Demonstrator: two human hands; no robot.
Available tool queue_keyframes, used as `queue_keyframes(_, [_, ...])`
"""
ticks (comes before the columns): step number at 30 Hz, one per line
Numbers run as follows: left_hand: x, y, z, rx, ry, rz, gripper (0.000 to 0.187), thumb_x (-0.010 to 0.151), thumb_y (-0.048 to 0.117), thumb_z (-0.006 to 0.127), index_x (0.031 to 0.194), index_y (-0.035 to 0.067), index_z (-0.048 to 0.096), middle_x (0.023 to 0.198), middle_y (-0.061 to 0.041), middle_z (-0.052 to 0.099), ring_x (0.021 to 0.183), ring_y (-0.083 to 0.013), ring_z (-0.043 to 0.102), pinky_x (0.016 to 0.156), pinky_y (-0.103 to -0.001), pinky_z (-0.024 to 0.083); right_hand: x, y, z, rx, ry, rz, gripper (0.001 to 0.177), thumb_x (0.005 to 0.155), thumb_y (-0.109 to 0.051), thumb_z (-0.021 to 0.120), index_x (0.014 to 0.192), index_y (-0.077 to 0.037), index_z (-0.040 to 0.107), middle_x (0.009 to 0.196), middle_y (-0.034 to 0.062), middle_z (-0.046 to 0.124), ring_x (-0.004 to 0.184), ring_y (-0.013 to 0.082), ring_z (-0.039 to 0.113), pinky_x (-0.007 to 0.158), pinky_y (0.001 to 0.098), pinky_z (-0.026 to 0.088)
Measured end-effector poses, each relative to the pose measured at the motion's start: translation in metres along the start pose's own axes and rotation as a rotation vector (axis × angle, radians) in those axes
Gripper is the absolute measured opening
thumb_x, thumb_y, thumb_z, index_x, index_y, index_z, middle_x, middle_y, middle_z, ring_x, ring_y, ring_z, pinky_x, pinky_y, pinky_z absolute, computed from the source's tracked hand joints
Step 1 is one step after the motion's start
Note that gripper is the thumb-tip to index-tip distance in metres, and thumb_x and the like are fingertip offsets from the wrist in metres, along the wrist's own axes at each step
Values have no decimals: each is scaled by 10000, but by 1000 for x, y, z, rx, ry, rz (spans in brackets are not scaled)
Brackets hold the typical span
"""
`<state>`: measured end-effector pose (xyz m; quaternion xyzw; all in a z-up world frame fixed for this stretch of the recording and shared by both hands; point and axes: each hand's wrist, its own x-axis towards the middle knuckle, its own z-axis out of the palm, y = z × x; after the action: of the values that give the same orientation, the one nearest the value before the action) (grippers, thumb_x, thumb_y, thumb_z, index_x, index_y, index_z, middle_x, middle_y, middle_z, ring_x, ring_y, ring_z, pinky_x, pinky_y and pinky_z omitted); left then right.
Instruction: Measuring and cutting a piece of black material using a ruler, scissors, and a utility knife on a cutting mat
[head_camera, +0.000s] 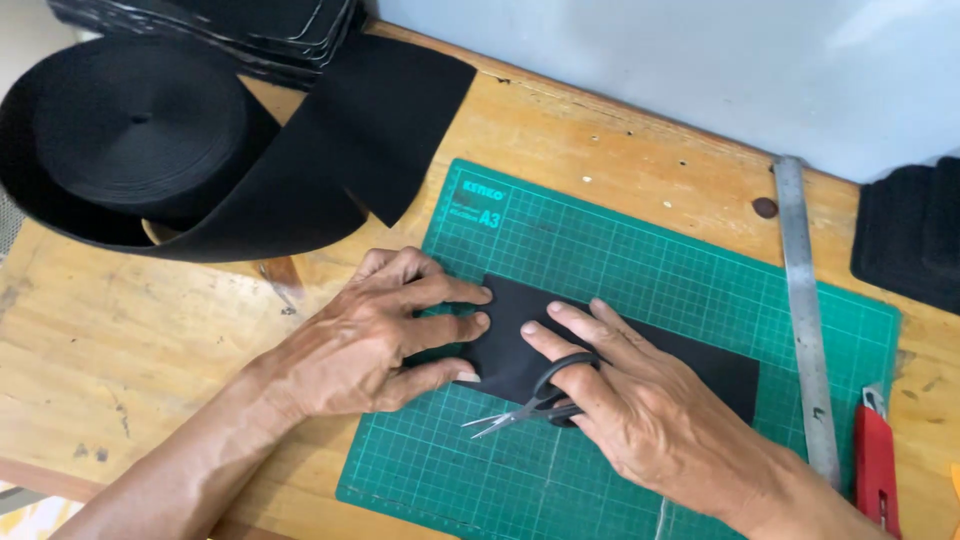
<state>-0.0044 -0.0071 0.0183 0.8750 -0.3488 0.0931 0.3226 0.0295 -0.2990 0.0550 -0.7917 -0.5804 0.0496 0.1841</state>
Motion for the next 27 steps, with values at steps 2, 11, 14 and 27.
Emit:
queue_keyframes(2, [-1, -2, 2, -20, 4, 17, 348, 987, 393, 660, 1155, 98, 737, 1339, -69, 659, 1078, -329, 557, 900, -496, 398, -3, 6, 4, 72, -41, 57, 599, 710, 15, 809, 1238, -6, 529, 1518, 158, 535, 1413, 393, 508, 1173, 568, 416])
queue_keyframes(11, [-5, -5, 4, -56, 19, -5, 365, 995, 391, 644, 1155, 75, 736, 1326, -71, 653, 1131, -317, 560, 1002, -515, 382, -32, 11, 4, 48, -40, 133, 689, 794, -40, 760, 1420, 17, 478, 1482, 119, 579, 1400, 316, 551, 1208, 463, 446])
queue_keyframes(14, [-6, -8, 5, -51, 6, -7, 393, 993, 410, 649, 1179, 75, 739, 1342, -68, 648, 1141, -311, 558, 1000, -512, 384, -51, 11, 3, 27, -12, 226, 574, 856, -76, 698, 1398, -17, 519, 1453, 123, 615, 1371, 299, 594, 1131, 415, 524])
queue_keyframes(27, [-3, -2, 1, -85, 8, 12, 390, 975, 401, 681, 1165, 67, 747, 1344, -91, 659, 1143, -340, 565, 938, -513, 372, -102, 0, -2, 182, 169, 480, 201, 926, -25, 604, 1081, 16, 482, 1280, 147, 732, 1282, 264, 700, 1004, 317, 624])
